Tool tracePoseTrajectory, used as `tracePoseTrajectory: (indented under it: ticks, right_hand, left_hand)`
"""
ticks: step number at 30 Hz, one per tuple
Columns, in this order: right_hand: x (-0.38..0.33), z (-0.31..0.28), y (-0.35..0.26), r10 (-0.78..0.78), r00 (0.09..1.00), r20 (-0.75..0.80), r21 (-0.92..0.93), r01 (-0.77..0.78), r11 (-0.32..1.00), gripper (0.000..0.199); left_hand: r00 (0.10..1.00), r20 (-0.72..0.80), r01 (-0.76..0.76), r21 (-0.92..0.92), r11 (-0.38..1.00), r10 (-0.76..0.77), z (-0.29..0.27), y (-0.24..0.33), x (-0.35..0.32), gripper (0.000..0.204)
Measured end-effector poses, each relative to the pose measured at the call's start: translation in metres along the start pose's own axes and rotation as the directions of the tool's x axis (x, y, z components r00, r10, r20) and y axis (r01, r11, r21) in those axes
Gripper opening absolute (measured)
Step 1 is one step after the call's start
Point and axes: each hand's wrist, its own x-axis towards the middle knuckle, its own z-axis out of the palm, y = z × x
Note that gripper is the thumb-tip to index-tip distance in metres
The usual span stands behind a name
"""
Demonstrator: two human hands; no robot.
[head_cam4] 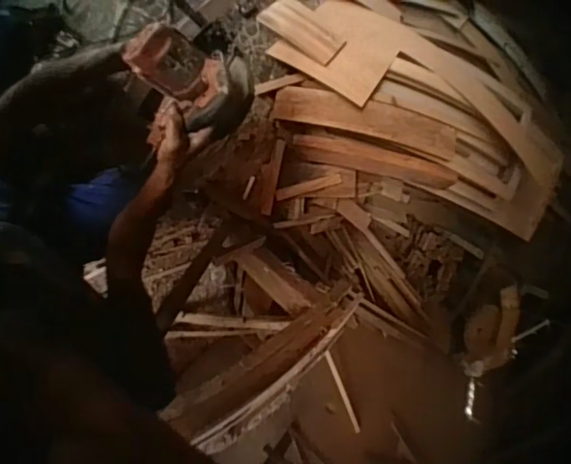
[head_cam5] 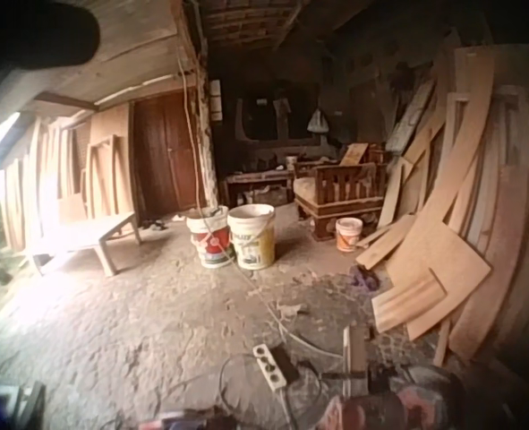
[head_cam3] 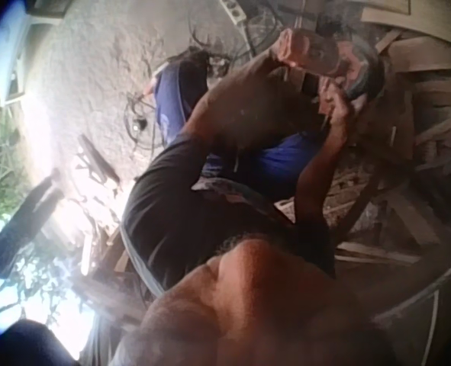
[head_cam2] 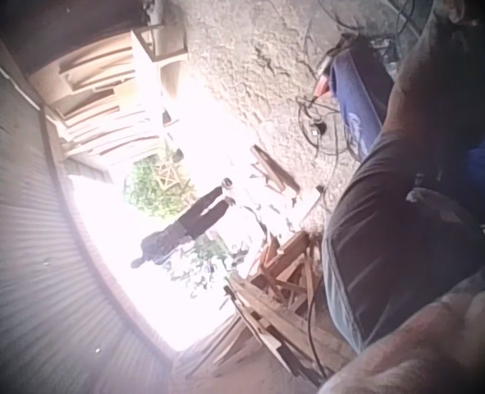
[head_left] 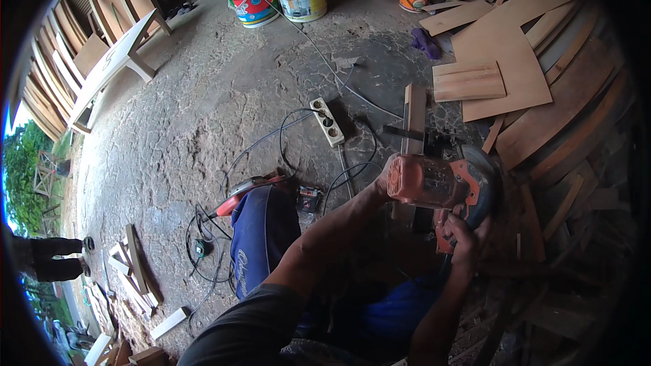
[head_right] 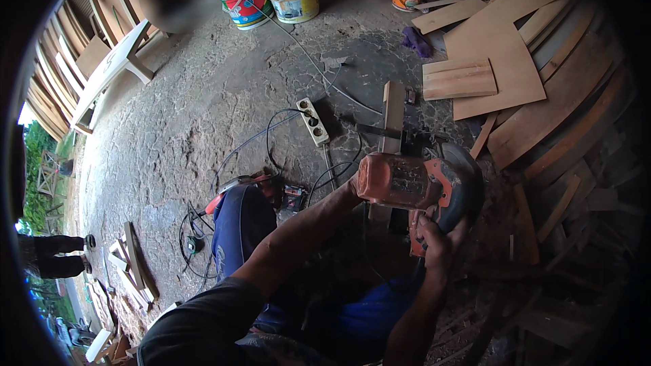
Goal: The person assembles a wooden frame by placing planks, hammering nails, and using a circular saw to trim edges. They repeatedly adjust the planks and hammer them into place while another person stands nearby.
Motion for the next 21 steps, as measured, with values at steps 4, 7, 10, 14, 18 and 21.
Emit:
tracePoseTrajectory:
  ticks: [4,7,10,14,18,21]
  right_hand:
    - [-0.001,0.004,-0.006,0.021,1.0,-0.003,-0.071,-0.021,0.997,0.051]
    - [0.003,-0.015,0.001,-0.05,0.998,-0.044,-0.039,0.049,0.998,0.05]
    - [0.009,-0.038,0.014,-0.035,0.995,-0.098,-0.084,0.027,0.996,0.05]
    - [0.019,-0.062,0.023,-0.087,0.975,-0.206,-0.141,0.059,0.988,0.05]
    - [0.022,-0.068,0.014,-0.266,0.894,-0.361,-0.245,0.184,0.952,0.044]
    - [0.02,-0.075,0.008,-0.315,0.863,-0.395,-0.249,0.229,0.941,0.056]
  left_hand:
    - [0.799,-0.269,0.323,-0.561,0.762,-0.537,-0.015,-0.01,-0.018,0.054]
    - [0.733,-0.502,0.359,-0.287,0.888,-0.459,-0.02,0.037,-0.031,0.046]
    - [0.744,-0.511,0.329,-0.279,0.902,-0.43,-0.037,0.07,-0.047,0.041]
    - [0.723,-0.589,0.274,-0.233,0.933,-0.36,-0.069,0.095,-0.039,0.037]
    - [0.701,-0.646,0.158,-0.27,0.95,-0.3,-0.074,0.09,-0.009,0.031]
    - [0.686,-0.664,0.236,-0.186,0.954,-0.299,-0.074,0.03,-0.004,0.021]
